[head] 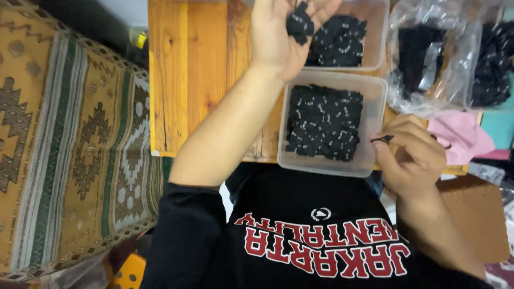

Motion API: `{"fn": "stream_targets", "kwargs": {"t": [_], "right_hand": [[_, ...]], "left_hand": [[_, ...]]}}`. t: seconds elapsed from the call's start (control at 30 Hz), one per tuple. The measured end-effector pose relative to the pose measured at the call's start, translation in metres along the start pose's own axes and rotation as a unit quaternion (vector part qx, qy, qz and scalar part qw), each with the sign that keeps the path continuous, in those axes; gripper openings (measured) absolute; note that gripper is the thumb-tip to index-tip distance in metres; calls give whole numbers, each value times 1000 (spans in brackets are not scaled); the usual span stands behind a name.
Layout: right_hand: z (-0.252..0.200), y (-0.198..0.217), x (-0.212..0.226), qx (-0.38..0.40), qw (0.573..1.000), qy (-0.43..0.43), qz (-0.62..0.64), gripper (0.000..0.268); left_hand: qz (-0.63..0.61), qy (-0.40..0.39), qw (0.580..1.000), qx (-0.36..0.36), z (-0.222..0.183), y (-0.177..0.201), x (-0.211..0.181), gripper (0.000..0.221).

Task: Sorting and inspecting small black plastic garment components into plastic containers

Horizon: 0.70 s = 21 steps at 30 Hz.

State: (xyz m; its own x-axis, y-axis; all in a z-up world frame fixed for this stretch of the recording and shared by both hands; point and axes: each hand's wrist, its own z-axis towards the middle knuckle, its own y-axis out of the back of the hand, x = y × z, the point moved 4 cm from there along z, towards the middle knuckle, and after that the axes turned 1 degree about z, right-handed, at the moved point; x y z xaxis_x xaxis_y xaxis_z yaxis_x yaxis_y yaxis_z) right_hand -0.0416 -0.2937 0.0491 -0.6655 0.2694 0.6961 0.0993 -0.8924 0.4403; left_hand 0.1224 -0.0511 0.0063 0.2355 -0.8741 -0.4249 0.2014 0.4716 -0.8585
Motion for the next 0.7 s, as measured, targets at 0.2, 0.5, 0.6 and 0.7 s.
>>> {"fn": "stream_targets", "kwargs": {"t": [0.2,0.5,0.6,0.7], "right_hand": [[3,2,0,-23,995,-82,46,14],[6,-6,5,0,999,-29,27,9],[10,-6,9,-1,999,-26,24,11],[11,-5,9,1,1000,-18,23,12]], "left_hand": [[-73,66,994,55,-6,-5,-5,61],[-69,81,993,45,-9,5,0,63],[-69,74,993,52,-6,8,1,64],[-72,65,994,54,-3,7,-2,65]]}}
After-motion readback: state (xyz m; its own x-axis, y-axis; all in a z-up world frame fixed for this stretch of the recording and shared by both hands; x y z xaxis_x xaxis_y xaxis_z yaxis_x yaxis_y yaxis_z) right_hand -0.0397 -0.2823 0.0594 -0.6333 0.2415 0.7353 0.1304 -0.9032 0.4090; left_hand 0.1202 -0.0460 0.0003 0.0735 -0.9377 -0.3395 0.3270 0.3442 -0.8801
